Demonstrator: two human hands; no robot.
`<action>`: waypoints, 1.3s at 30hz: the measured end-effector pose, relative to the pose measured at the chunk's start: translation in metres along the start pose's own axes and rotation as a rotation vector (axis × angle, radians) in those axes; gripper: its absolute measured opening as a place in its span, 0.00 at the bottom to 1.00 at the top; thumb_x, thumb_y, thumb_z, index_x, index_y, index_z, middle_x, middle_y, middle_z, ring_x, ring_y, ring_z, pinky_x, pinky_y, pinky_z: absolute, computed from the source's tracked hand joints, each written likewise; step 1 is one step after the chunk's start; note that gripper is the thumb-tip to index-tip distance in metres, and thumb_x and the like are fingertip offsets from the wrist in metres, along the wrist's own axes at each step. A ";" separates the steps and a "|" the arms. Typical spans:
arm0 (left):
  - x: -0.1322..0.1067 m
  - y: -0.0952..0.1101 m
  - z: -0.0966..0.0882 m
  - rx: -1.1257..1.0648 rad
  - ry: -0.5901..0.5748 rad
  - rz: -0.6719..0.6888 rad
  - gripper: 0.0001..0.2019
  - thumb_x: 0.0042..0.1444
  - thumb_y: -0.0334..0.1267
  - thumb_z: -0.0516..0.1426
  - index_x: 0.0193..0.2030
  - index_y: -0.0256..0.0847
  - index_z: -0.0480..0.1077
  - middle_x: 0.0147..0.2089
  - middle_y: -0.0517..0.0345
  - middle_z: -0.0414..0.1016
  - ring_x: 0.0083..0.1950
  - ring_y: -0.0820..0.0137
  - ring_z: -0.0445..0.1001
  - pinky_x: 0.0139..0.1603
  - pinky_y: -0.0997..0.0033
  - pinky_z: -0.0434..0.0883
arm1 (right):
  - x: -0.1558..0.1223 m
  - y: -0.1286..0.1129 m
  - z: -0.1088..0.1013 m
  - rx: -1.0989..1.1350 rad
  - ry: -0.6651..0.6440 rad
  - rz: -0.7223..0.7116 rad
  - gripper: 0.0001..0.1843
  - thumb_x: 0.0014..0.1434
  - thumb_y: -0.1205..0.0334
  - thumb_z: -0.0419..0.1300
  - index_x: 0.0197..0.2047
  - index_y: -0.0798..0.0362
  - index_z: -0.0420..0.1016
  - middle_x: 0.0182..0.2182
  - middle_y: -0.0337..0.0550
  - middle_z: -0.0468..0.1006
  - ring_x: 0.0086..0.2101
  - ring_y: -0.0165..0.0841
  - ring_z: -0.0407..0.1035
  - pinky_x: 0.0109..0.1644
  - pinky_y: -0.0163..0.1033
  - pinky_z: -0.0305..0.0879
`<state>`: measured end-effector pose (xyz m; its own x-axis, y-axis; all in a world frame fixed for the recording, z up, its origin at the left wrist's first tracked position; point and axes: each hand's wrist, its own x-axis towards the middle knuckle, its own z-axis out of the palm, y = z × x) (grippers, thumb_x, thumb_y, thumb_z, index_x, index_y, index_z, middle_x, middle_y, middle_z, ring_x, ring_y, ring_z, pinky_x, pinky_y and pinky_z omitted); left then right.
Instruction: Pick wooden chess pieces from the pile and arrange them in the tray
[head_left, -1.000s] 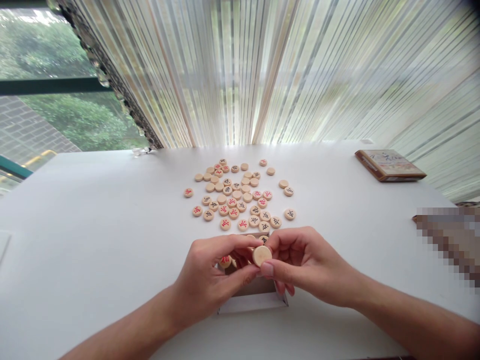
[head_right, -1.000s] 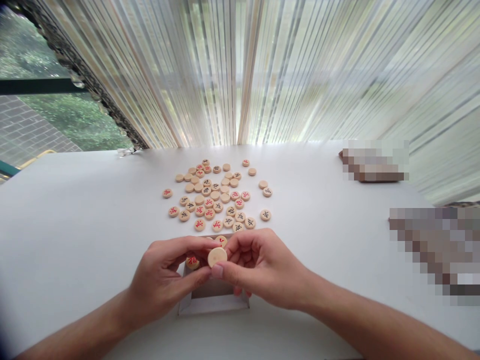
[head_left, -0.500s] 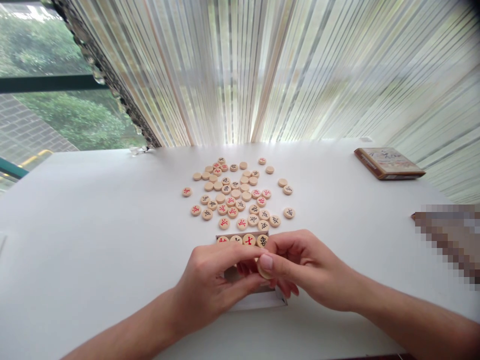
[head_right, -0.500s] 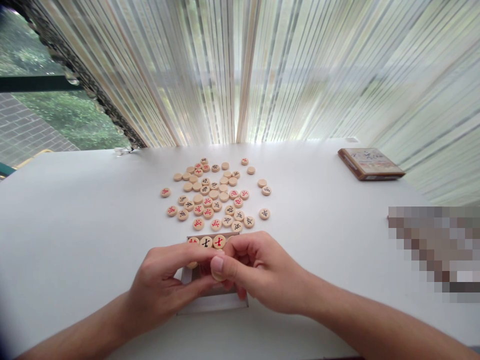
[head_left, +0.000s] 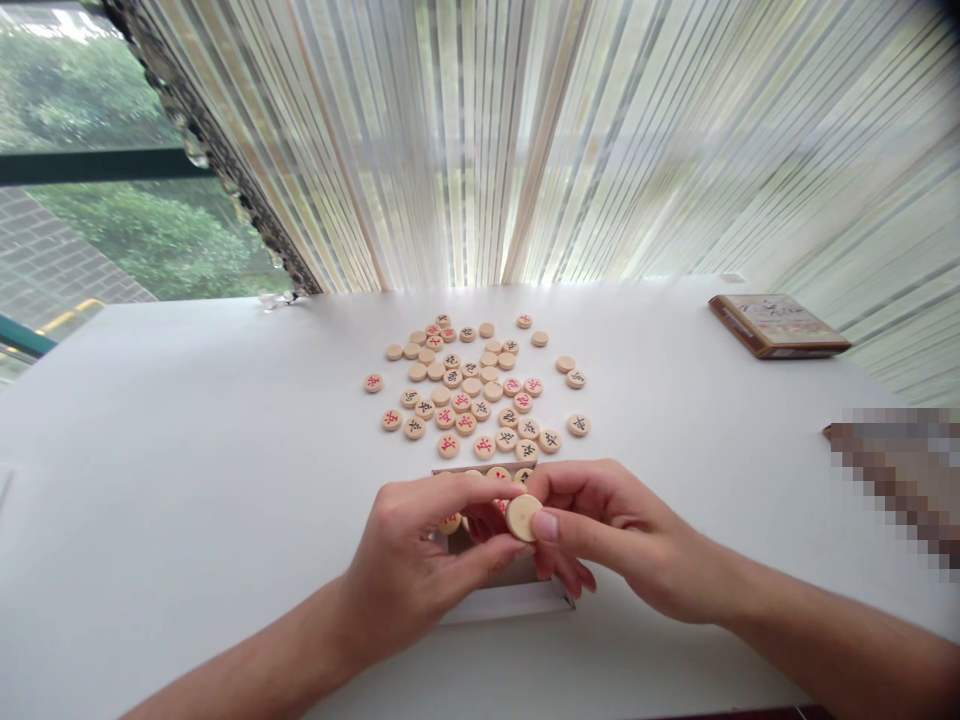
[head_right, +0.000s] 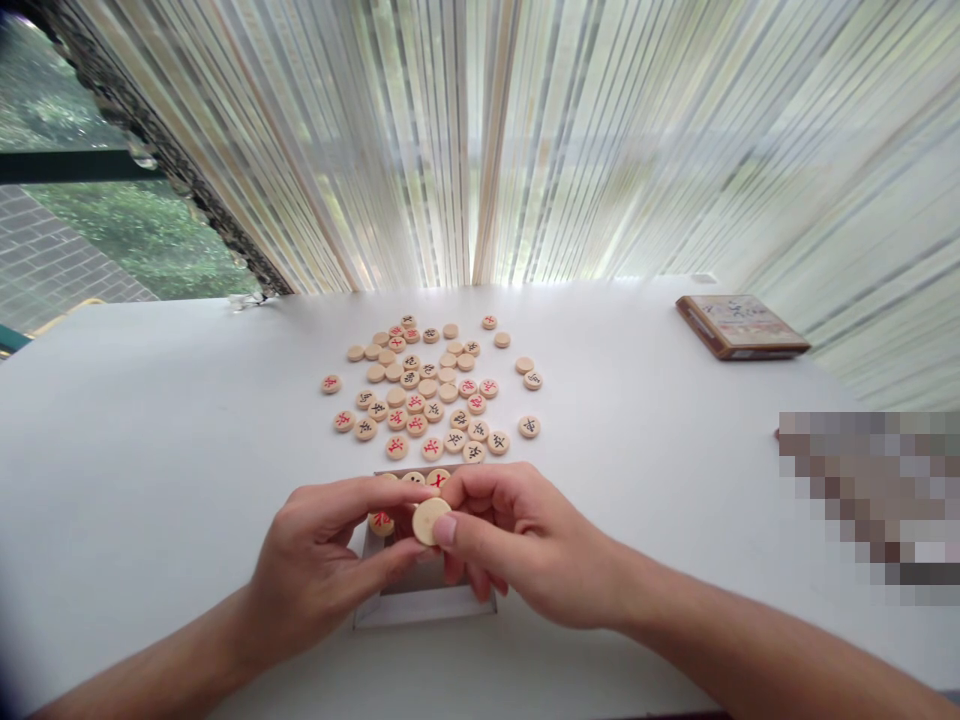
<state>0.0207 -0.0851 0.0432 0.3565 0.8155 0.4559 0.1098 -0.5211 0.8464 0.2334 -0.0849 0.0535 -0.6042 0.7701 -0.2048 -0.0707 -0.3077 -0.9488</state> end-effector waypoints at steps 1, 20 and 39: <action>-0.001 -0.001 0.000 0.009 0.003 0.007 0.11 0.56 0.27 0.70 0.47 0.35 0.82 0.32 0.58 0.85 0.28 0.75 0.80 0.33 0.82 0.78 | 0.000 0.000 0.001 0.011 0.002 0.003 0.21 0.63 0.46 0.71 0.35 0.55 0.74 0.24 0.38 0.74 0.23 0.26 0.65 0.26 0.30 0.61; -0.005 -0.001 0.003 0.217 -0.025 0.188 0.09 0.61 0.30 0.68 0.48 0.38 0.79 0.36 0.57 0.87 0.29 0.74 0.82 0.35 0.80 0.78 | 0.000 0.004 0.002 -0.061 0.018 -0.030 0.21 0.62 0.48 0.72 0.33 0.56 0.74 0.24 0.37 0.73 0.24 0.25 0.64 0.27 0.29 0.61; -0.004 -0.002 0.001 0.128 -0.028 0.163 0.11 0.60 0.30 0.70 0.49 0.38 0.80 0.35 0.56 0.87 0.29 0.74 0.81 0.34 0.81 0.78 | -0.001 0.004 0.002 0.004 -0.013 -0.043 0.20 0.62 0.49 0.72 0.33 0.56 0.75 0.24 0.37 0.73 0.25 0.25 0.64 0.29 0.30 0.63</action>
<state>0.0198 -0.0876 0.0392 0.4052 0.7110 0.5747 0.1649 -0.6752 0.7190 0.2320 -0.0883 0.0504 -0.6107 0.7754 -0.1605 -0.1000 -0.2766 -0.9558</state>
